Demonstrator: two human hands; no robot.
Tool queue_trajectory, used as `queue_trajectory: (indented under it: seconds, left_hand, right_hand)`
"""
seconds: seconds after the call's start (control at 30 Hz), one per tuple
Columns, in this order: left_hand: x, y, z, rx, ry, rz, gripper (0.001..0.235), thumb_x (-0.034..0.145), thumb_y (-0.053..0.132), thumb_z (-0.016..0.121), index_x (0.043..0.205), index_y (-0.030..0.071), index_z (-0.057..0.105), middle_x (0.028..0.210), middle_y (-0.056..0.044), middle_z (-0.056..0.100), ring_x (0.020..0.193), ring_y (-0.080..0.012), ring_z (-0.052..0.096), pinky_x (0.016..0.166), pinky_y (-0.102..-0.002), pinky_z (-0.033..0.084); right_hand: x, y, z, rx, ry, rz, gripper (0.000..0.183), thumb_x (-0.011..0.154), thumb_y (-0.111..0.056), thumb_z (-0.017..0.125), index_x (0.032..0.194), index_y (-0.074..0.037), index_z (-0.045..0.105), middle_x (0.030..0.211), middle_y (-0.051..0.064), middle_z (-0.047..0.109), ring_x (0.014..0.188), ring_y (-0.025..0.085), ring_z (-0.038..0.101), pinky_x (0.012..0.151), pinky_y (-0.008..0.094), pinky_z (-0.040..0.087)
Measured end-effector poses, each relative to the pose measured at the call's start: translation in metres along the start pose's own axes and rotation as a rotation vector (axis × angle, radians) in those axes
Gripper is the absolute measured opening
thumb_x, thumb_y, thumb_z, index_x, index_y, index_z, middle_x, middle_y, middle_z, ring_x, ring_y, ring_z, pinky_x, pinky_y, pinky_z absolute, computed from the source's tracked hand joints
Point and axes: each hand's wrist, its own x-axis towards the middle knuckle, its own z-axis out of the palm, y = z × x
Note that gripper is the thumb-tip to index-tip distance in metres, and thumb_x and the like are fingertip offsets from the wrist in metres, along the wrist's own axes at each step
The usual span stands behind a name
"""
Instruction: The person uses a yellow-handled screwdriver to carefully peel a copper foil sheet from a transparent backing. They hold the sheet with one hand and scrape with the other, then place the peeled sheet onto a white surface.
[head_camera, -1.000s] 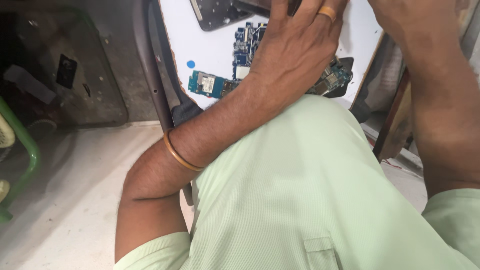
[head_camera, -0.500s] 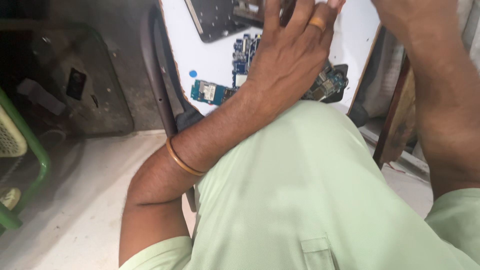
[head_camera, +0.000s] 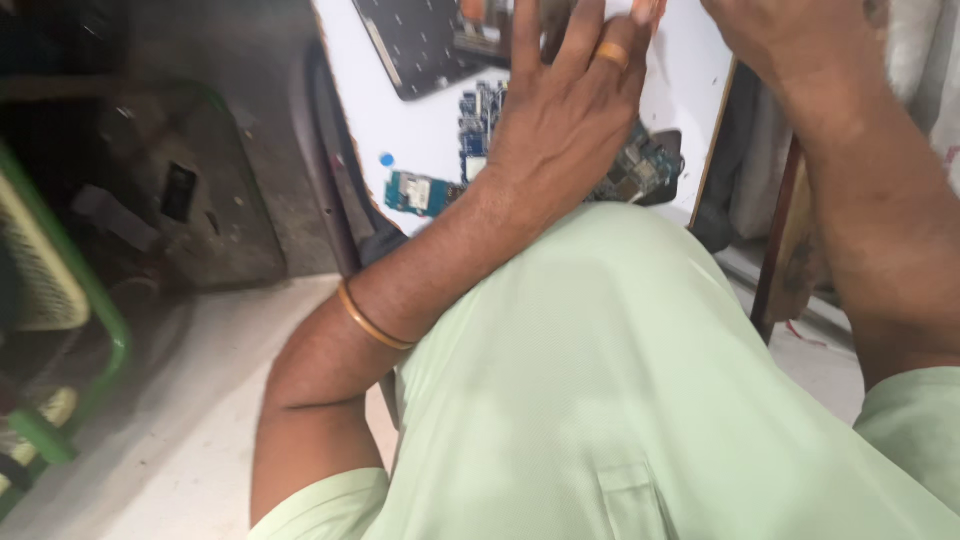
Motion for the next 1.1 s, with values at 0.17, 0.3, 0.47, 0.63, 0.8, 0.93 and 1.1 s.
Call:
queue_trajectory:
  seconds: [0.17,0.3,0.47,0.63,0.8,0.93,1.1]
  left_hand:
    - [0.042,-0.018,-0.042,-0.135,0.079,-0.001,0.025,0.089,0.012,0.063,0.111,0.004,0.073,0.122,-0.013,0.063,0.127,-0.0354,0.055,0.113,-0.073,0.03]
    - [0.056,-0.014,-0.054,-0.083,0.12,0.014,0.026,0.088,0.015,0.06,0.111,0.009,0.069,0.129,-0.013,0.067,0.131,-0.0304,0.058,0.108,-0.063,0.039]
    - [0.069,-0.01,-0.061,-0.075,-0.083,-0.014,0.016,0.098,0.016,0.059,0.11,0.012,0.069,0.11,-0.006,0.069,0.11,-0.0249,0.063,0.096,-0.049,0.045]
    - [0.074,-0.012,-0.064,-0.093,0.035,0.039,0.028,0.091,0.014,0.06,0.118,0.007,0.067,0.115,-0.007,0.066,0.106,-0.0237,0.063,0.093,-0.048,0.045]
    - [0.065,-0.028,-0.052,-0.171,0.048,0.028,0.049,0.087,0.007,0.062,0.136,0.006,0.062,0.138,-0.012,0.061,0.12,-0.0303,0.058,0.1,-0.05,0.045]
    - [0.055,-0.041,-0.057,-0.096,0.085,-0.084,0.033,0.099,0.013,0.069,0.132,0.015,0.069,0.139,-0.004,0.059,0.134,-0.0275,0.049,0.112,-0.058,0.036]
    - [0.045,-0.041,-0.056,-0.121,0.023,-0.053,0.018,0.102,0.018,0.072,0.119,0.014,0.073,0.142,-0.007,0.058,0.146,-0.029,0.038,0.12,-0.063,0.024]
  right_hand:
    - [0.057,-0.017,-0.067,0.576,0.207,0.272,0.013,0.108,-0.012,0.076,0.107,0.0,0.075,0.092,0.014,0.072,0.078,0.025,0.07,0.072,0.031,0.052]
    - [0.036,-0.043,-0.09,0.954,0.27,0.601,0.017,0.11,-0.011,0.077,0.113,0.005,0.074,0.1,0.011,0.073,0.084,0.011,0.068,0.075,0.023,0.052]
    - [0.006,-0.046,-0.076,1.074,0.376,0.62,0.015,0.107,-0.006,0.075,0.113,0.007,0.072,0.099,0.012,0.072,0.082,0.008,0.066,0.072,0.018,0.051]
    - [-0.012,-0.048,-0.059,1.044,0.346,0.571,0.014,0.11,-0.005,0.077,0.114,0.008,0.072,0.101,0.011,0.074,0.088,0.008,0.069,0.079,0.019,0.054]
    - [-0.032,-0.046,-0.048,0.996,0.29,0.636,0.016,0.11,-0.012,0.079,0.113,0.004,0.075,0.102,0.011,0.075,0.085,0.013,0.064,0.075,0.024,0.049]
    - [-0.027,-0.046,-0.05,0.905,0.336,0.48,0.008,0.109,-0.008,0.077,0.112,-0.001,0.074,0.108,0.009,0.075,0.095,0.019,0.068,0.096,0.033,0.048]
    - [-0.012,-0.044,-0.059,0.761,0.299,0.355,0.008,0.108,-0.006,0.076,0.115,-0.003,0.077,0.111,0.007,0.076,0.098,0.024,0.065,0.103,0.034,0.041]
